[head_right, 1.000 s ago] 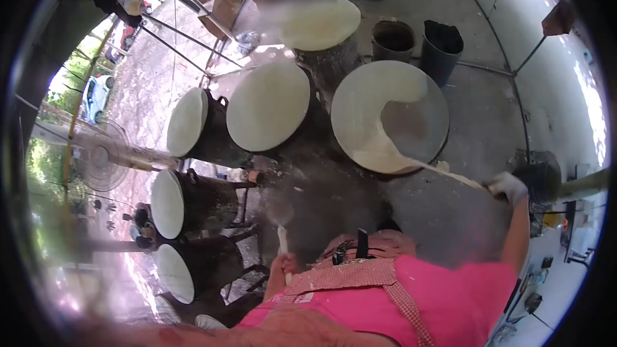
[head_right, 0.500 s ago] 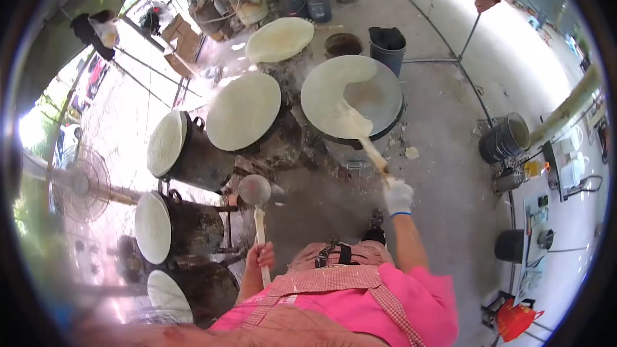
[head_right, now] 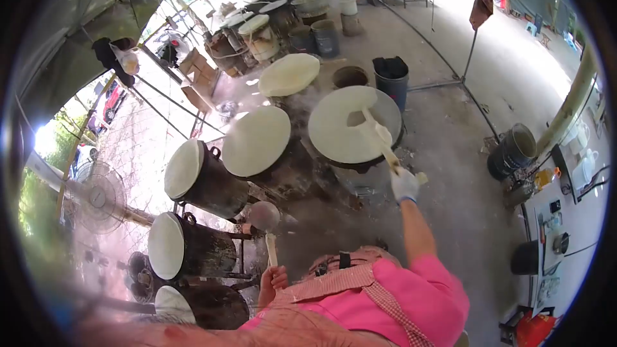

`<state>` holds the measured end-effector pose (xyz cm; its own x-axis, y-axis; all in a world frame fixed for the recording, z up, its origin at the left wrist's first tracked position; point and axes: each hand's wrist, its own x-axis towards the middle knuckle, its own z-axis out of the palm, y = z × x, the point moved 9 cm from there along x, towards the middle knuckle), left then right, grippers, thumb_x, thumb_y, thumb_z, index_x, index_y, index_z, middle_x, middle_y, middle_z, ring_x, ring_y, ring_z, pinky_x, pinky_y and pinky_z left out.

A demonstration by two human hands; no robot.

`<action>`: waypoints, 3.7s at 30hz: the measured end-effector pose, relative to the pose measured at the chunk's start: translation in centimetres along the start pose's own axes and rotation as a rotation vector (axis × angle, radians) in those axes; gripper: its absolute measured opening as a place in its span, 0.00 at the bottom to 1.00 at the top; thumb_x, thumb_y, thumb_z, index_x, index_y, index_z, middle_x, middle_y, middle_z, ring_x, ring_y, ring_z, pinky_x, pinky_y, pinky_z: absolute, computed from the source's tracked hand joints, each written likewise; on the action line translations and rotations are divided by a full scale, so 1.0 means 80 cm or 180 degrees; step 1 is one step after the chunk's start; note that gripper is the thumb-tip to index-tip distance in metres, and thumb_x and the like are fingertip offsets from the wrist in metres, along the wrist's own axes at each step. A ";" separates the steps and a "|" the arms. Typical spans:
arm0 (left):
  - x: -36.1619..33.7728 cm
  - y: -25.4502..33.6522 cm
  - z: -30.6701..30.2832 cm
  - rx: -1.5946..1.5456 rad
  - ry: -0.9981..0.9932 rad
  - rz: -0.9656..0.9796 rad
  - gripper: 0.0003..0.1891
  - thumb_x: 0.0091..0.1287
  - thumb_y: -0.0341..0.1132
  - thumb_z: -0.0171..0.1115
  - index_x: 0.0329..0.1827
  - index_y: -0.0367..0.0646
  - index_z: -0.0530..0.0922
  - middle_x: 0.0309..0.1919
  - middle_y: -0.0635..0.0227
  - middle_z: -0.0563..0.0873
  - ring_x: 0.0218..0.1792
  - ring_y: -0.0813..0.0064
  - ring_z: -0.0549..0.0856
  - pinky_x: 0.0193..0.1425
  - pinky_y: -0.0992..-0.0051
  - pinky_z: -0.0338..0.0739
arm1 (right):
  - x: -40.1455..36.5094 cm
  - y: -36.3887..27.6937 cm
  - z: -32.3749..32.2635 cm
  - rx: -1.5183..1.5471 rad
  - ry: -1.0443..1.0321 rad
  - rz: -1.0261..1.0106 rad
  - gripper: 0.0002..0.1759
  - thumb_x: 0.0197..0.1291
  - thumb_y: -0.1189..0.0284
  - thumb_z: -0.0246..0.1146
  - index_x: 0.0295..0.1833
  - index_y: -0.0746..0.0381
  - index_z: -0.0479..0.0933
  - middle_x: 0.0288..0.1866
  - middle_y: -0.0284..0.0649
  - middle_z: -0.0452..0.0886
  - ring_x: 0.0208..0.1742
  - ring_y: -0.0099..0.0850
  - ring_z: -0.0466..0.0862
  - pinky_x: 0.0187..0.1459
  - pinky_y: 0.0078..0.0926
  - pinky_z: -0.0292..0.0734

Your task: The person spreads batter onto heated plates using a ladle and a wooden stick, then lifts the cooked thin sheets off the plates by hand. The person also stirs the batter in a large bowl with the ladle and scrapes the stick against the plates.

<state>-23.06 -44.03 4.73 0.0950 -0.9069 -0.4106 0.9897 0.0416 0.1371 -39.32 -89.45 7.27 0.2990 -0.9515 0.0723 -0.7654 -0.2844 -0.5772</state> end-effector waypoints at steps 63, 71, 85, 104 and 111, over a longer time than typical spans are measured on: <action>0.122 0.001 0.054 -0.1889 0.0604 -0.0870 0.17 0.66 0.34 0.45 0.17 0.45 0.61 0.10 0.72 0.62 0.10 0.79 0.63 0.15 0.77 0.60 | 0.233 0.054 -0.001 0.0813 0.0324 0.0045 0.15 0.54 0.59 0.59 0.37 0.60 0.81 0.31 0.49 0.82 0.35 0.44 0.82 0.38 0.38 0.75; 0.216 0.050 0.067 -0.1934 0.0556 -0.0861 0.16 0.65 0.34 0.46 0.18 0.45 0.60 0.12 0.73 0.62 0.09 0.80 0.61 0.12 0.78 0.57 | 0.180 0.005 -0.023 -0.0593 -0.0107 -0.1549 0.10 0.54 0.59 0.59 0.29 0.53 0.80 0.21 0.42 0.78 0.25 0.41 0.80 0.28 0.39 0.74; 0.473 0.092 0.177 0.1369 0.1060 0.0463 0.12 0.64 0.30 0.49 0.23 0.47 0.58 0.14 0.76 0.60 0.11 0.85 0.62 0.10 0.82 0.56 | 0.037 0.031 -0.009 -0.1296 0.0393 -0.0881 0.09 0.52 0.63 0.61 0.26 0.56 0.77 0.20 0.46 0.76 0.22 0.45 0.78 0.25 0.42 0.72; 0.223 0.116 0.122 -0.2182 -0.0181 -0.0757 0.07 0.71 0.41 0.47 0.44 0.52 0.72 0.17 0.75 0.63 0.11 0.85 0.61 0.09 0.83 0.55 | -0.046 -0.147 0.098 -0.0214 -0.0488 -0.1691 0.18 0.51 0.63 0.66 0.46 0.60 0.79 0.27 0.46 0.80 0.26 0.45 0.79 0.30 0.39 0.73; 0.102 0.169 0.025 0.0520 0.0785 0.1196 0.11 0.66 0.38 0.54 0.48 0.51 0.66 0.16 0.75 0.65 0.08 0.85 0.60 0.07 0.83 0.53 | 0.015 -0.282 0.196 0.1070 -0.1391 -0.1306 0.19 0.59 0.65 0.59 0.49 0.68 0.76 0.37 0.49 0.82 0.38 0.37 0.82 0.42 0.32 0.73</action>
<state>-9.13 -51.71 5.06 0.4853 -0.7142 -0.5043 0.8540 0.2633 0.4488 -12.74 -82.33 7.64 0.7835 -0.6198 0.0448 -0.3440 -0.4926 -0.7994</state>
